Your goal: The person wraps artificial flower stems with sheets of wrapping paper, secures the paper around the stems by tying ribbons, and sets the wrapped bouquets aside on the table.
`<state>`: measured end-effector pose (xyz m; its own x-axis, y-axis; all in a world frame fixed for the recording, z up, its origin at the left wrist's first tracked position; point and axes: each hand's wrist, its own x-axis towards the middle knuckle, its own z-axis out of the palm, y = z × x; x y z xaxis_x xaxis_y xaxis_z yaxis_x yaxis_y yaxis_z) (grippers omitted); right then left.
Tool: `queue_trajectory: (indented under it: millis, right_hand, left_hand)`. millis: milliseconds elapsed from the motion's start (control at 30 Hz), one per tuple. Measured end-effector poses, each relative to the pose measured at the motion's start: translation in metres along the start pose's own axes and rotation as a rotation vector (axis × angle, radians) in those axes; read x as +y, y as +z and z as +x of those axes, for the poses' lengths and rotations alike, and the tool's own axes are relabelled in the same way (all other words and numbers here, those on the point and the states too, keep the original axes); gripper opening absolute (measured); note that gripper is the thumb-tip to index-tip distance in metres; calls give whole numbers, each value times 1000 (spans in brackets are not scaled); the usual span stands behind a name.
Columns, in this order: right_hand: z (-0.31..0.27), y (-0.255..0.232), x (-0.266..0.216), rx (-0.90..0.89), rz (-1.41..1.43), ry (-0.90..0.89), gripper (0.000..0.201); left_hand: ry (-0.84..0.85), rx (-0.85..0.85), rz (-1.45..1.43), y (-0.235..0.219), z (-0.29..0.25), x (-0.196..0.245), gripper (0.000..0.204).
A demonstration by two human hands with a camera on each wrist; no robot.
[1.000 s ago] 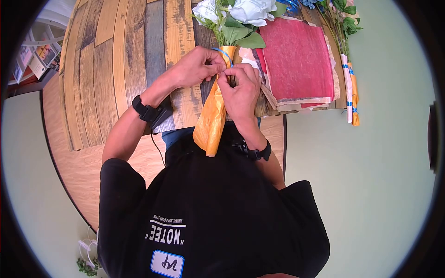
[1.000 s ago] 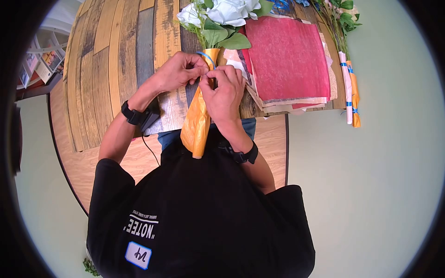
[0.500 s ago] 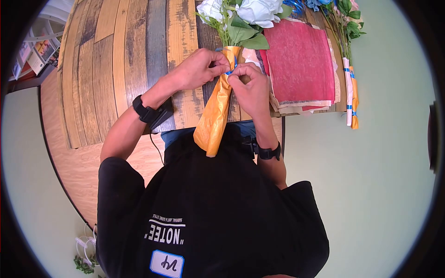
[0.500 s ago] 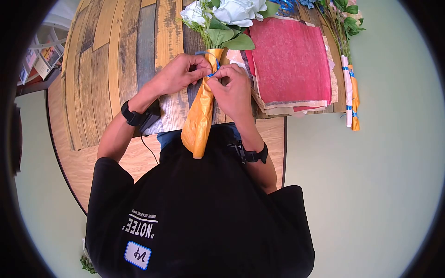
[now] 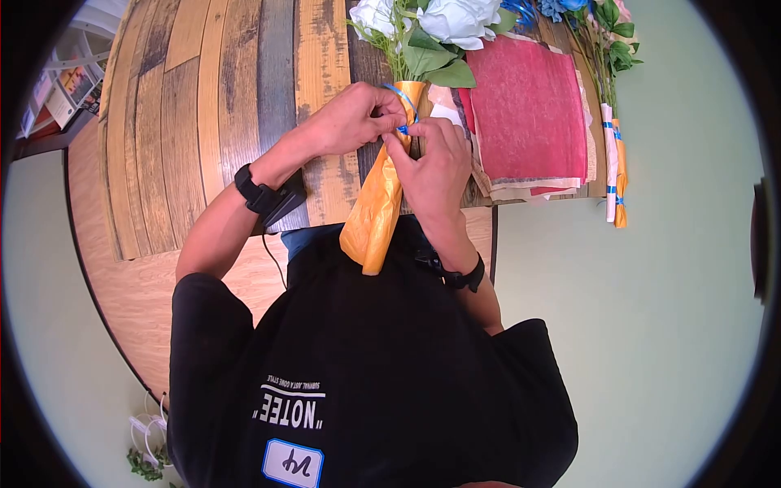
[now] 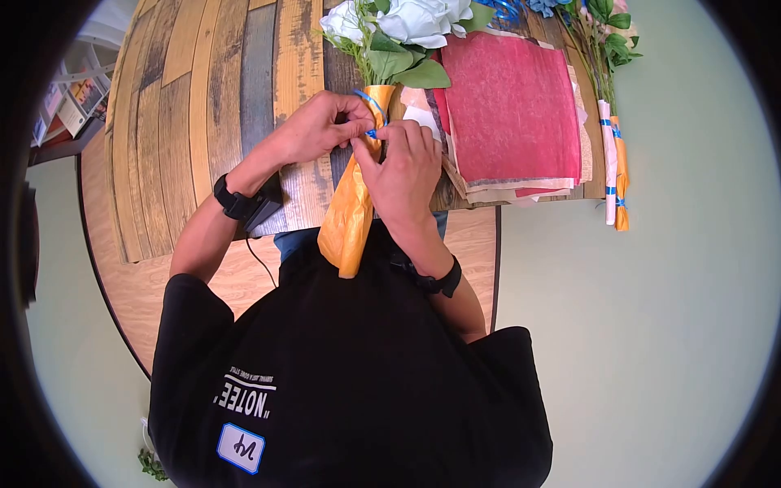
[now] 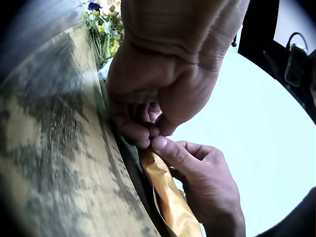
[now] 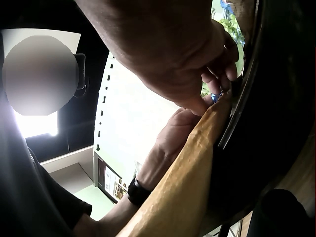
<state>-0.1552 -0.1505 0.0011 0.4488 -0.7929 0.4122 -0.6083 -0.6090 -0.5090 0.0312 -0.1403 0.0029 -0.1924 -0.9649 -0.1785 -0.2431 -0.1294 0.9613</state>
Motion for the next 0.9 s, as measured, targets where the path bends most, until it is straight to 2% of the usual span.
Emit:
queue_trajectory:
  millis: [100,400,467,600,667,800,900]
  right_hand:
    - [3,-5,-7,-3,-6,-4,28]
    - [2,-2,10,-70,286,110,14]
    - [2,-2,9,-99,386,186,12]
    - [2,2,12,-73,377,148,12]
    - [2,2,9,-64,440,212,12]
    - [2,1,9,-54,451,232,11]
    - [1,3,14,-52,440,190,11]
  left_hand:
    - [6,13,28,0,1,-3,16]
    - [33,14,69,0,1,-5,19]
    - [6,14,54,-1,0,-2,20]
    - [46,32,110,0,-1,-1,19]
    - [60,61,112,1,-3,3,18]
    - [82,57,141,1,-1,-3,18]
    - [97,67,146,2,0,-6,18]
